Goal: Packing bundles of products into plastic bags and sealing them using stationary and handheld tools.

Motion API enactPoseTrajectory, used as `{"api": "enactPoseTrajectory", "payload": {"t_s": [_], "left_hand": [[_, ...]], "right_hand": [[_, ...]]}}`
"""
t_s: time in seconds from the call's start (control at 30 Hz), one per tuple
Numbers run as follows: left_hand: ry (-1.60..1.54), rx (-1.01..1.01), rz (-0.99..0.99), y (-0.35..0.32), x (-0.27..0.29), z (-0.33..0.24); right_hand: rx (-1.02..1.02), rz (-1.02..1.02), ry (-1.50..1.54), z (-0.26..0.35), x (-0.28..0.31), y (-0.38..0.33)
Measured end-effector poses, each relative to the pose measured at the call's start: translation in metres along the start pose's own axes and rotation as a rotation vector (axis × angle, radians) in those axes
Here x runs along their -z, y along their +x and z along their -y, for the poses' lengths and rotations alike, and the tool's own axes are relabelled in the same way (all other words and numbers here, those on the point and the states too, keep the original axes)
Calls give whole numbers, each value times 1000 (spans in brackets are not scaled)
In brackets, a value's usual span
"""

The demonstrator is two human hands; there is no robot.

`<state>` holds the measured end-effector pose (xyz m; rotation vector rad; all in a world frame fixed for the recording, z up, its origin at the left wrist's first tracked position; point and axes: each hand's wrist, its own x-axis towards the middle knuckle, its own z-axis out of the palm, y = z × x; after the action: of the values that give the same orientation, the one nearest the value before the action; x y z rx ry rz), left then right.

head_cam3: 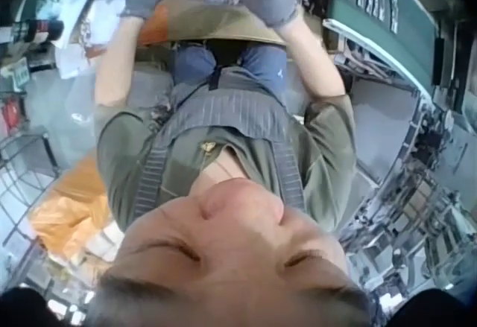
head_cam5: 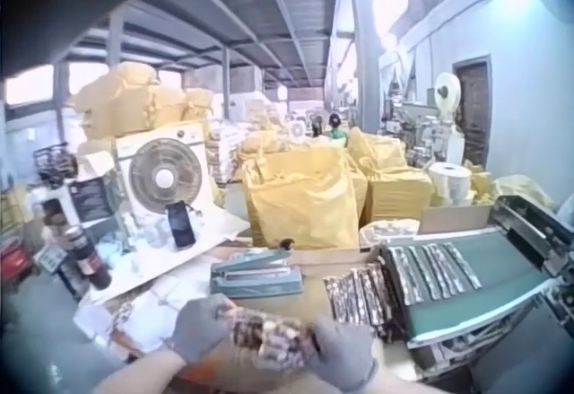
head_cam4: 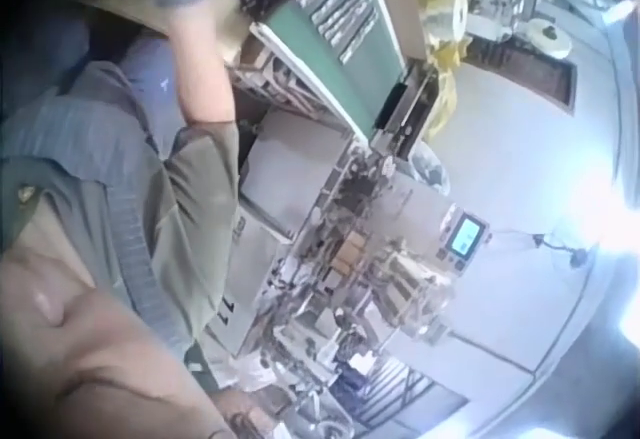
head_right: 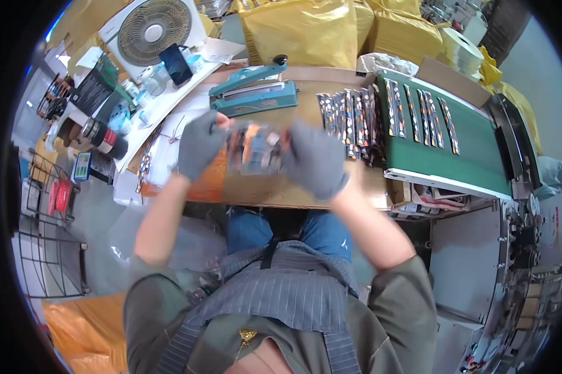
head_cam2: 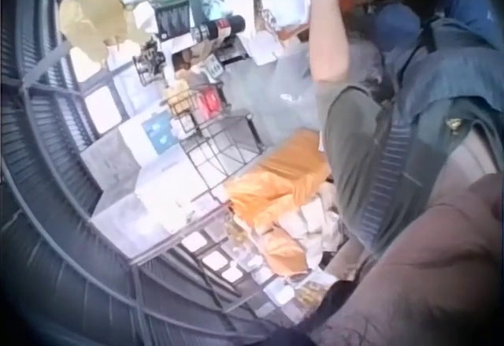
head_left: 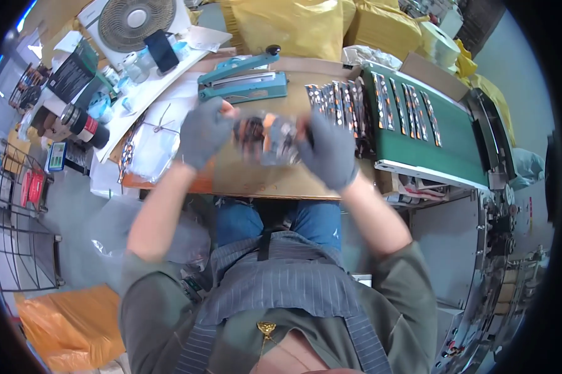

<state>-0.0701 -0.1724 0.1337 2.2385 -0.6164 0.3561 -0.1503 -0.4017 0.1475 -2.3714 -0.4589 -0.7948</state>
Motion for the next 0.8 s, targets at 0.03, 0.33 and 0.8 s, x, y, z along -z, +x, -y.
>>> {"api": "enactPoseTrajectory", "payload": {"t_s": [0.03,0.33,0.8], "left_hand": [[210,17,165,16,16,15],[95,107,379,56,-4,5],[-552,132,348,46,48,-59]], "right_hand": [[-32,98,-67,-22,-5,22],[-237,308,-21,-96,-12,71],[406,202,10,-11,4,99]]}}
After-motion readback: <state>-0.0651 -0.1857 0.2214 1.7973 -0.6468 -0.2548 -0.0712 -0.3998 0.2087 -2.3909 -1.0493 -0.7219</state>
